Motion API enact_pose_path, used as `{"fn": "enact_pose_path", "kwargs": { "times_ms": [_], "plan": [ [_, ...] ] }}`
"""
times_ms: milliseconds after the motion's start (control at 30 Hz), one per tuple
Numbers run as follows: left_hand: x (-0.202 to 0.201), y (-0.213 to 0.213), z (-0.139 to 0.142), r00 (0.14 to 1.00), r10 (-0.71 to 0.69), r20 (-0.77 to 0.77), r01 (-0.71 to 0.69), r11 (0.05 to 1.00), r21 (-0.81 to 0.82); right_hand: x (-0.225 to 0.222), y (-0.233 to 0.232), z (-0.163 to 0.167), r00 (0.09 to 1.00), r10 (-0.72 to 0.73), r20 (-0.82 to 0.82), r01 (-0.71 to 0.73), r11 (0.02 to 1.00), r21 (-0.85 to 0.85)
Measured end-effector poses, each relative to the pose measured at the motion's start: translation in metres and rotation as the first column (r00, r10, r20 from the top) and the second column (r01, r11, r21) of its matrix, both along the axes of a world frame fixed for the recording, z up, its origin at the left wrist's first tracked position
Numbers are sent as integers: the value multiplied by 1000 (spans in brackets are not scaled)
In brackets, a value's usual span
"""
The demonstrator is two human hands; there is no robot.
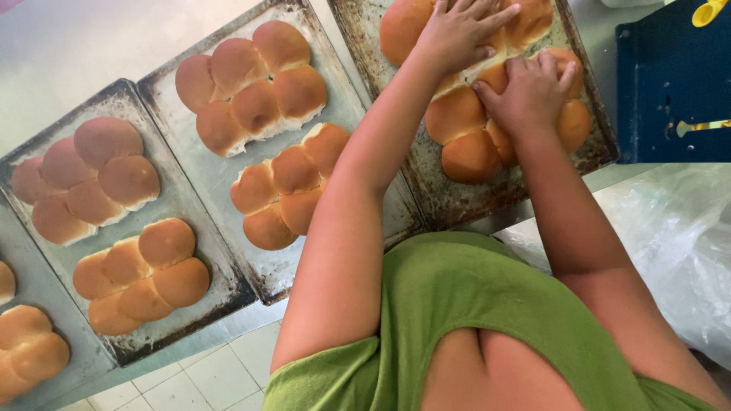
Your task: The person lifts baked bun clusters off baking trays by hand, separates buns that are stuck together, and rearranges the bun clusters across the trays on the stainless steel table. At the end the person carries a tray away from the table.
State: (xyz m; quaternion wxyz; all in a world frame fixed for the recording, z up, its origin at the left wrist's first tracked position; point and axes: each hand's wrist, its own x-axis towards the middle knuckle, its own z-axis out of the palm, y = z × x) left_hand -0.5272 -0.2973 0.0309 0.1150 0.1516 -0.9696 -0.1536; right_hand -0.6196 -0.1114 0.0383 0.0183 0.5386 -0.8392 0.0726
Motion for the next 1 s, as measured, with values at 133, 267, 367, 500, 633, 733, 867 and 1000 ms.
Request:
{"fn": "enact_pose_path", "kwargs": {
  "times_ms": [133, 267, 367, 500, 633, 733, 867, 1000],
  "plan": [
    [12, 10, 2, 893, 301, -335, -190, 926, 326, 5, 8, 18, 985, 172, -15, -171, 962, -212],
    [56, 75, -6, 273, 800, -534, 91, 531, 843, 27, 16, 26, 882, 402, 244, -343, 905, -251],
    [87, 133, -23, 237, 961, -145, 73, 131, 989, 49, 10, 25, 901, 340, 269, -285, 932, -223],
    [91, 155, -48, 267, 963, -27, 335, -67, 940, 65, -2, 25, 976, 219, 10, -217, 972, -91],
    [86, 132, -64, 385, 916, 113, 301, -240, 923, 69, -18, 21, 989, 109, -95, -108, 994, 19],
    [89, 116, -69, 506, 852, 138, 296, -322, 899, 69, -23, 17, 995, 84, -57, -80, 995, 56],
    [83, 106, -66, 590, 779, 214, 300, -457, 837, 64, -19, 13, 997, 77, -9, -77, 996, 43],
    [68, 111, -56, 569, 811, 138, 278, -347, 896, 58, -11, 7, 990, 109, 89, -107, 994, -30]
  ]
}}
